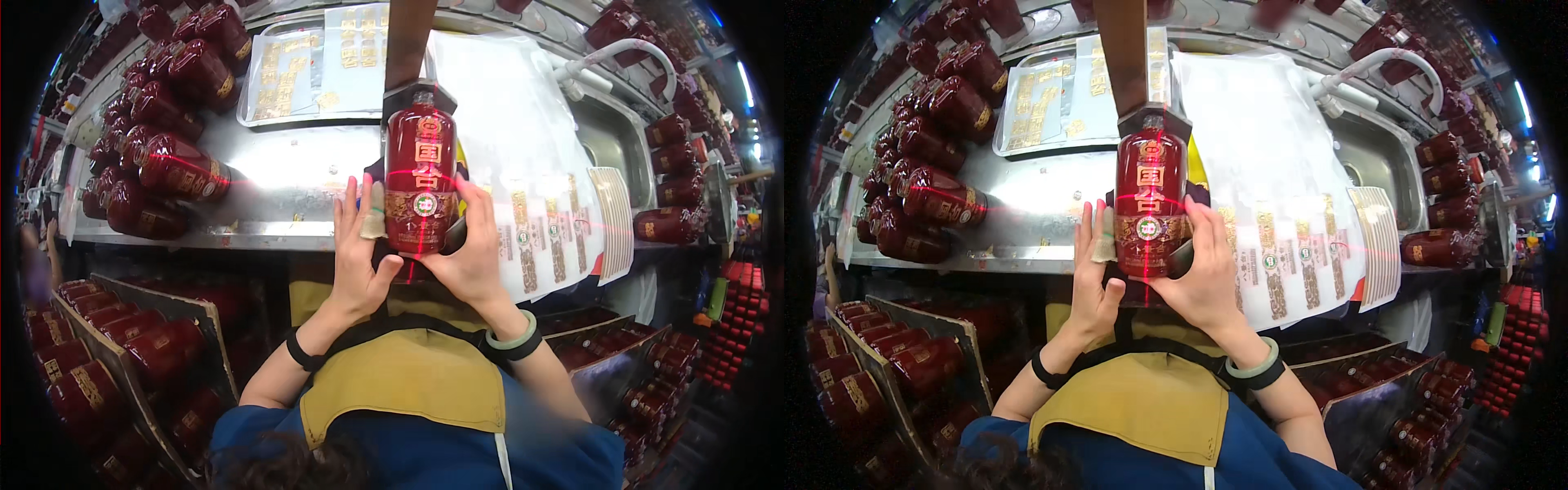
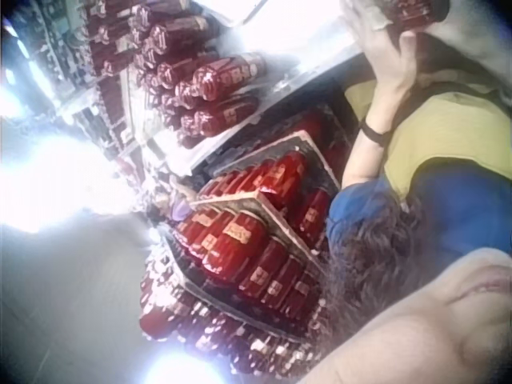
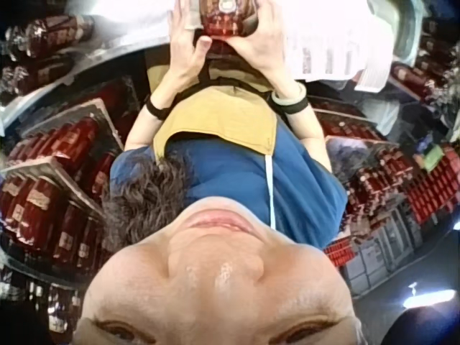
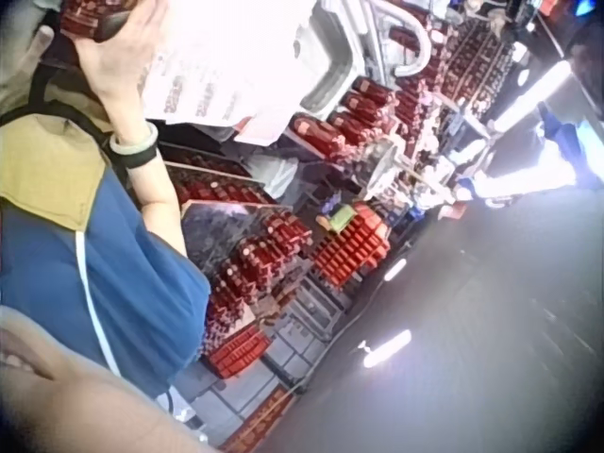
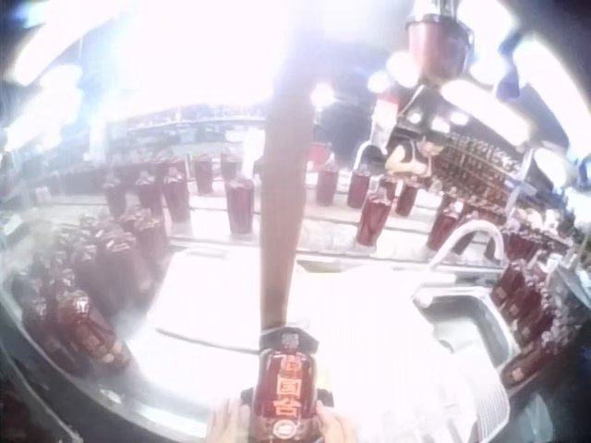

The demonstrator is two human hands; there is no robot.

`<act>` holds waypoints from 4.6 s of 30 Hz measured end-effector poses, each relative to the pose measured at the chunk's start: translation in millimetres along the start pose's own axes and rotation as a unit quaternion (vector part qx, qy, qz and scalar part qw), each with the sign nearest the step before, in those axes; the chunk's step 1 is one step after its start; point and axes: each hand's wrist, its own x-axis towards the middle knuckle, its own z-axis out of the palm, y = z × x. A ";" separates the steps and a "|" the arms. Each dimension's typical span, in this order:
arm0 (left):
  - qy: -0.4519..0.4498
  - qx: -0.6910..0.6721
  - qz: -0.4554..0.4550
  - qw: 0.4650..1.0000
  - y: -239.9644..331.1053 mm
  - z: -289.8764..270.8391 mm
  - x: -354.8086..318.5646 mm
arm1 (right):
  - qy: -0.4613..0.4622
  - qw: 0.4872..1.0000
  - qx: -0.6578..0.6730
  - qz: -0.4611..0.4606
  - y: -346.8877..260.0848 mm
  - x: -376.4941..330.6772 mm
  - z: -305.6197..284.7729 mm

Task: Applying decorative labels and stickers to red bottles on a production line.

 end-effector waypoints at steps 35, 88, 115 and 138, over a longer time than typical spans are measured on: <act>0.015 -0.036 0.081 0.996 -2.4 -2.2 20.5 | -0.098 0.863 0.381 0.315 5.7 28.9 -14.5; 0.063 -0.028 0.037 0.997 16.0 -0.2 26.7 | -0.015 0.890 0.321 0.324 -6.0 11.9 -16.3; -0.001 -0.414 -0.151 0.898 28.1 -14.8 47.2 | -0.038 0.945 0.277 0.169 -50.7 31.4 -51.4; 0.002 -0.377 -0.162 0.912 33.4 -6.8 56.5 | -0.019 0.941 0.238 0.241 -21.6 25.9 -39.1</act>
